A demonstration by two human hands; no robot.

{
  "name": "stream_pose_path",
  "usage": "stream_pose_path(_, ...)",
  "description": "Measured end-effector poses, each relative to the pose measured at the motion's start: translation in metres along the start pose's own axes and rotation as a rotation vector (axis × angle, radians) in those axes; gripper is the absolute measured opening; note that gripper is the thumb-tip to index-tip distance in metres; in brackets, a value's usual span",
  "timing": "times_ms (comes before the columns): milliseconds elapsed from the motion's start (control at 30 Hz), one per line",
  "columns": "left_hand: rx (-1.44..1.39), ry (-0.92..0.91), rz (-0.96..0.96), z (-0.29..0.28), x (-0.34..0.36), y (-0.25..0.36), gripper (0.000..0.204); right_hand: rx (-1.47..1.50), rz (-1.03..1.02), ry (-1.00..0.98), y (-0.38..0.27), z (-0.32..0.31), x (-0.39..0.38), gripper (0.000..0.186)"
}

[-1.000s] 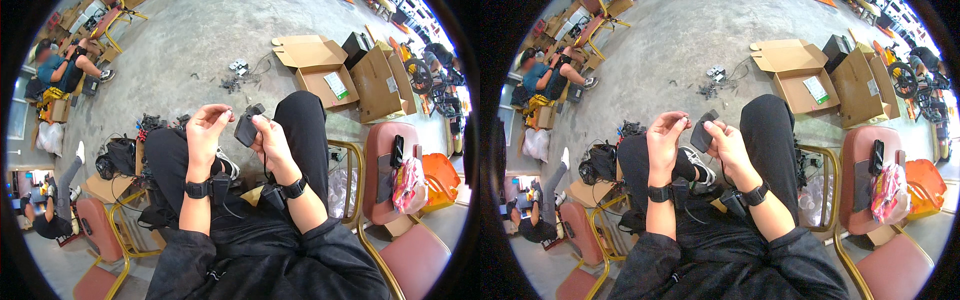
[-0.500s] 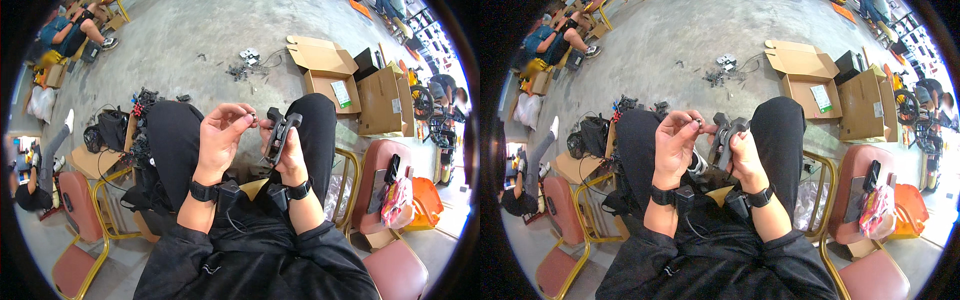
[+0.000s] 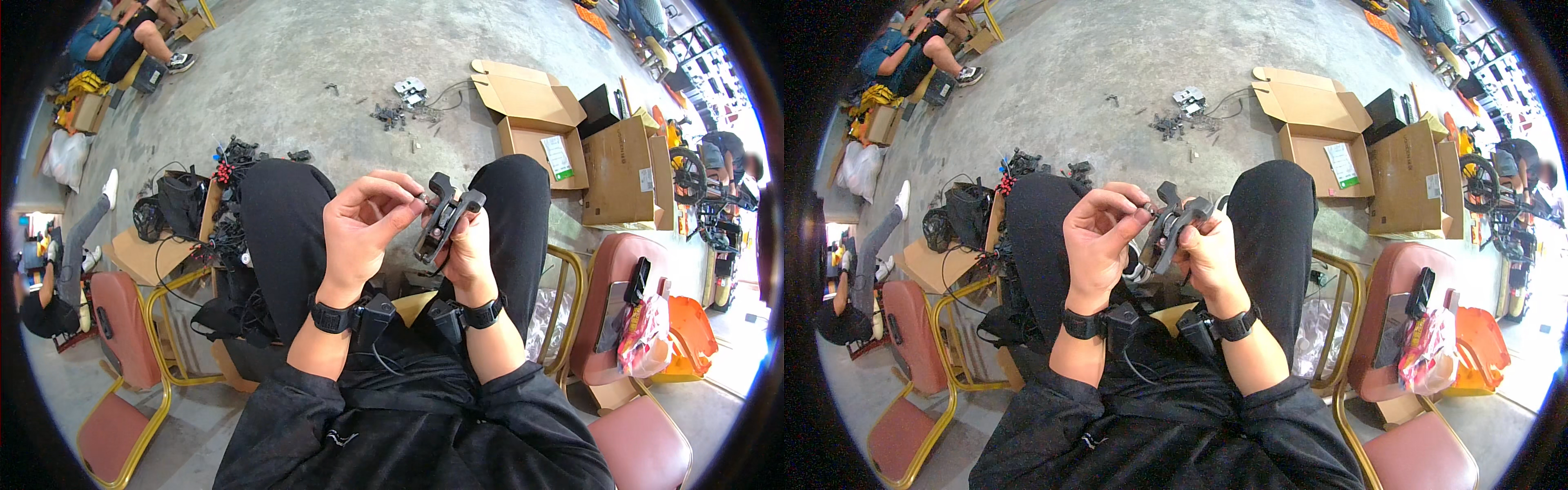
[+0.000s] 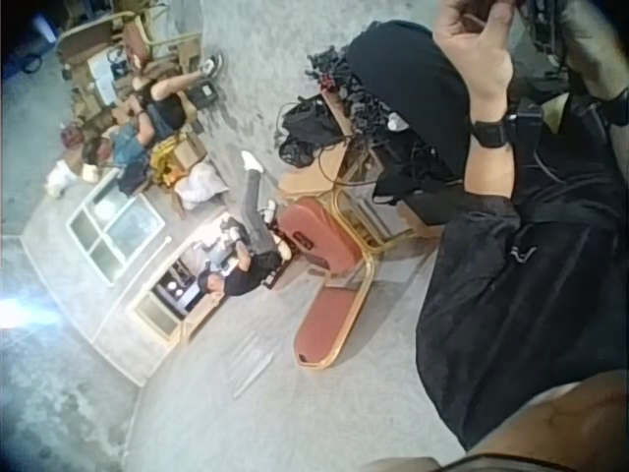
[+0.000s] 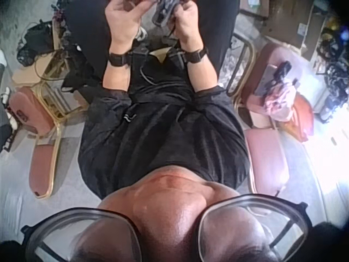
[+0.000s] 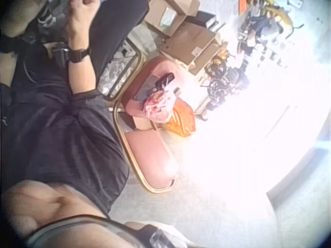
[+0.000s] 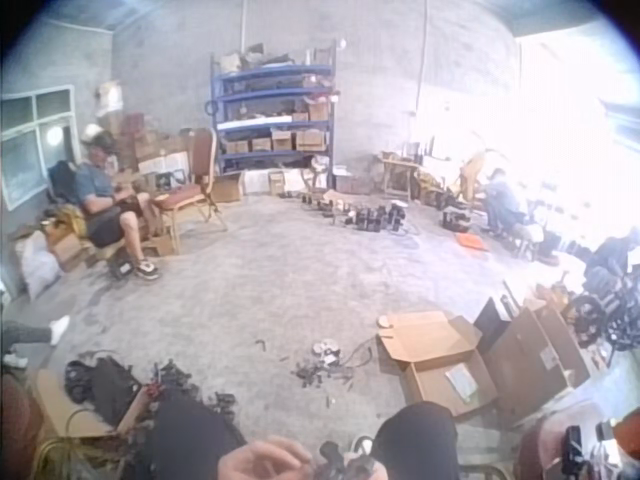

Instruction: The person manipulates a black plastic component, using pliers to pull and cut small pieces and an Allen key to tighten a screw within the assembly while holding it in their lap.

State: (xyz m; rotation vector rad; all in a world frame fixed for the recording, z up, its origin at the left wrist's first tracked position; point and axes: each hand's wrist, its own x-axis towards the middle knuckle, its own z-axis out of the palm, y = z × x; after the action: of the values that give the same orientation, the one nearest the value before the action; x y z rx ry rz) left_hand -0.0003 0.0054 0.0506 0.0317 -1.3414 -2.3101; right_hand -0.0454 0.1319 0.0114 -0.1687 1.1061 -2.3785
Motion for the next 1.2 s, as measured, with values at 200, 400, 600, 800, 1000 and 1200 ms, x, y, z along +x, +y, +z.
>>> stream_pose_path(200, 0.018, -0.009, 0.009, 0.000, -0.001, -0.002, 0.015, 0.010, -0.017, -0.028, 0.000, -0.003, 0.003, 0.045)
stream_pose_path(400, 0.002, -0.024, 0.020, 0.000, -0.001, -0.004, 0.016, 0.037, -0.054, -0.062, -0.006, 0.004, 0.003, 0.039)
stream_pose_path(600, 0.048, -0.014, 0.032, 0.001, -0.004, -0.001, 0.018, 0.142, -0.025, -0.079, -0.006, 0.003, 0.001, 0.036)
stream_pose_path(800, 0.185, -0.077, 0.247, -0.004, -0.004, -0.003, 0.016, 0.242, 0.071, -0.127, -0.006, 0.009, 0.000, 0.047)
stream_pose_path(1000, 0.287, -0.171, 0.389, -0.005, -0.003, -0.005, 0.016, 0.364, 0.160, -0.230, -0.003, -0.001, 0.000, 0.047)
stream_pose_path(1200, 0.071, -0.107, 0.227, 0.000, -0.007, -0.005, 0.016, 0.768, 0.320, -0.395, -0.001, 0.002, -0.002, 0.046)
